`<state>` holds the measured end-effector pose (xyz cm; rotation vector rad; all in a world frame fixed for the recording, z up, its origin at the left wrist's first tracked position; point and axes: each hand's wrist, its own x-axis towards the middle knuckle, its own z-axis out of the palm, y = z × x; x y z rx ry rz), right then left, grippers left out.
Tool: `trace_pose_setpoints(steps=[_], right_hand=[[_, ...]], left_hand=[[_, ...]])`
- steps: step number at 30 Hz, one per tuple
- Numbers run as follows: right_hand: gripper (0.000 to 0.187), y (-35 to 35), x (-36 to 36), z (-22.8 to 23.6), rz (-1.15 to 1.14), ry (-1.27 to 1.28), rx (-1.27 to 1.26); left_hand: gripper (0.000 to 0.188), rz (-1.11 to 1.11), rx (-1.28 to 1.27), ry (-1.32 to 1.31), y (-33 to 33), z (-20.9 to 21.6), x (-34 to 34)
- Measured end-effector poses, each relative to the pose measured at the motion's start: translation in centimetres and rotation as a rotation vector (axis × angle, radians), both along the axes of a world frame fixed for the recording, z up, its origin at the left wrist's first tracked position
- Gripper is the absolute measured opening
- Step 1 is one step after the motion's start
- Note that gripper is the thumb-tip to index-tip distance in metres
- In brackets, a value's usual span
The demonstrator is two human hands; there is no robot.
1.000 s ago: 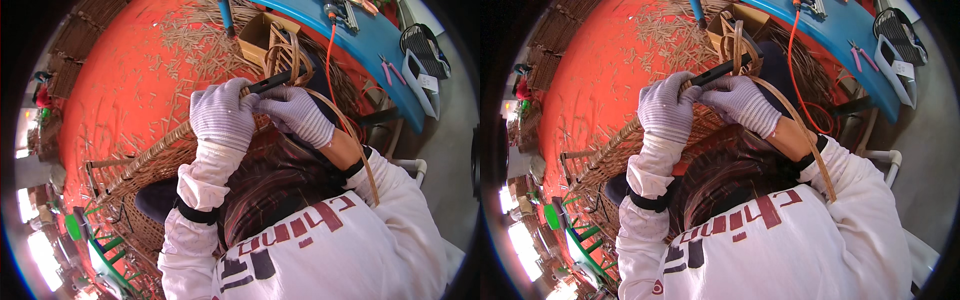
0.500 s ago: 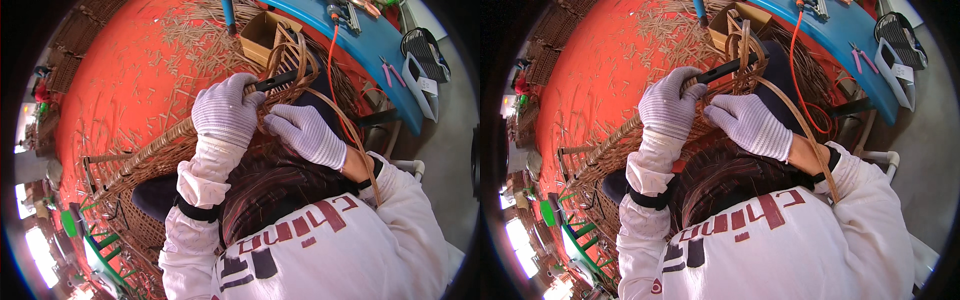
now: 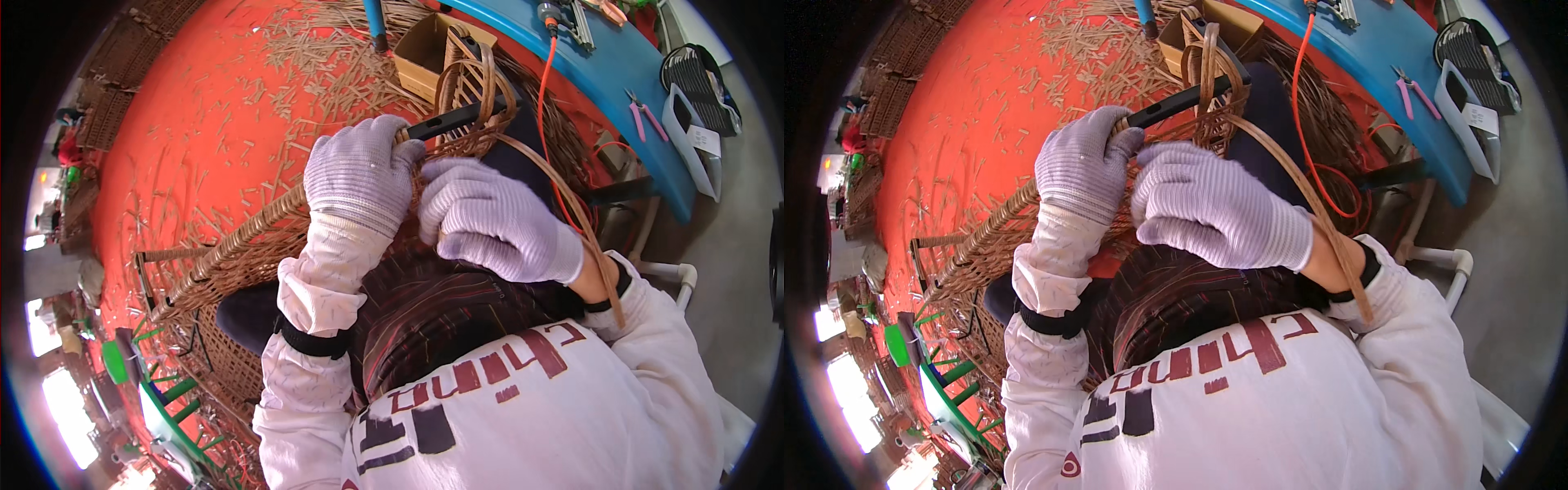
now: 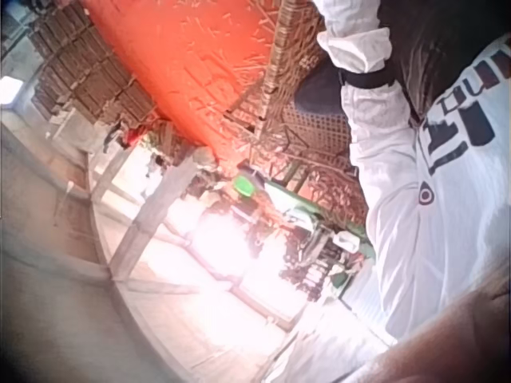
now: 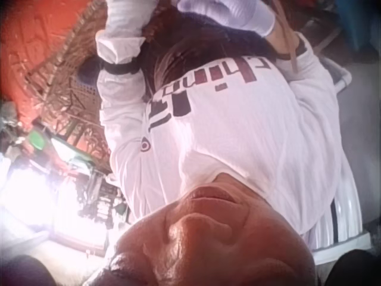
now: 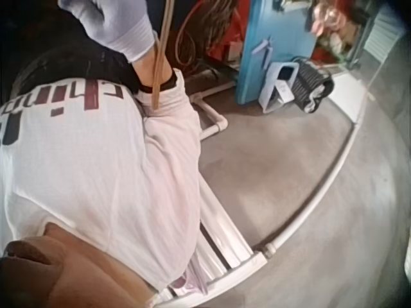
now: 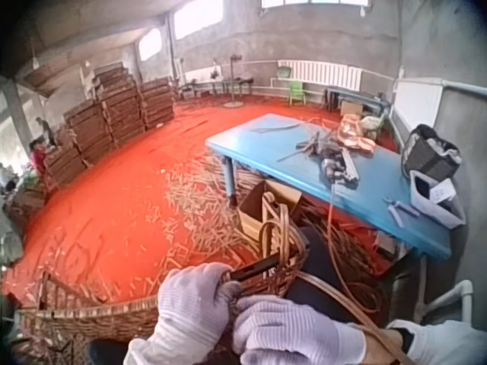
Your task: Weaving and securing wicker strips to a wooden chair frame using a pneumatic stapler and hand tools.
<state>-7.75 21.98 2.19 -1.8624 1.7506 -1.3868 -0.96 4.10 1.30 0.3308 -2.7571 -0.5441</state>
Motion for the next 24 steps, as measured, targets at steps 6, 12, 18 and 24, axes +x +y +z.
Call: trace_pose_setpoints(steps=[6, 12, 18, 24], right_hand=[[0.016, -0.1, 1.2, -2.4, -0.082, -0.449, -0.077], [0.025, 0.3, 2.6, -0.6, -0.206, -0.967, 0.04], [0.043, -1.4, -0.5, 3.1, -0.149, -0.855, -0.007], [0.045, -4.4, -3.7, 4.5, -0.139, -0.731, -0.05]], left_hand=[[0.024, -0.047, 0.08, 0.018, -0.2, 0.0, 0.2], [0.027, -0.048, 0.008, 0.042, -0.2, -0.1, 0.4], [0.027, -0.109, 0.043, 0.169, 0.0, -0.4, 0.6], [0.031, 0.055, 0.087, 0.233, 1.3, -0.5, 0.2]])
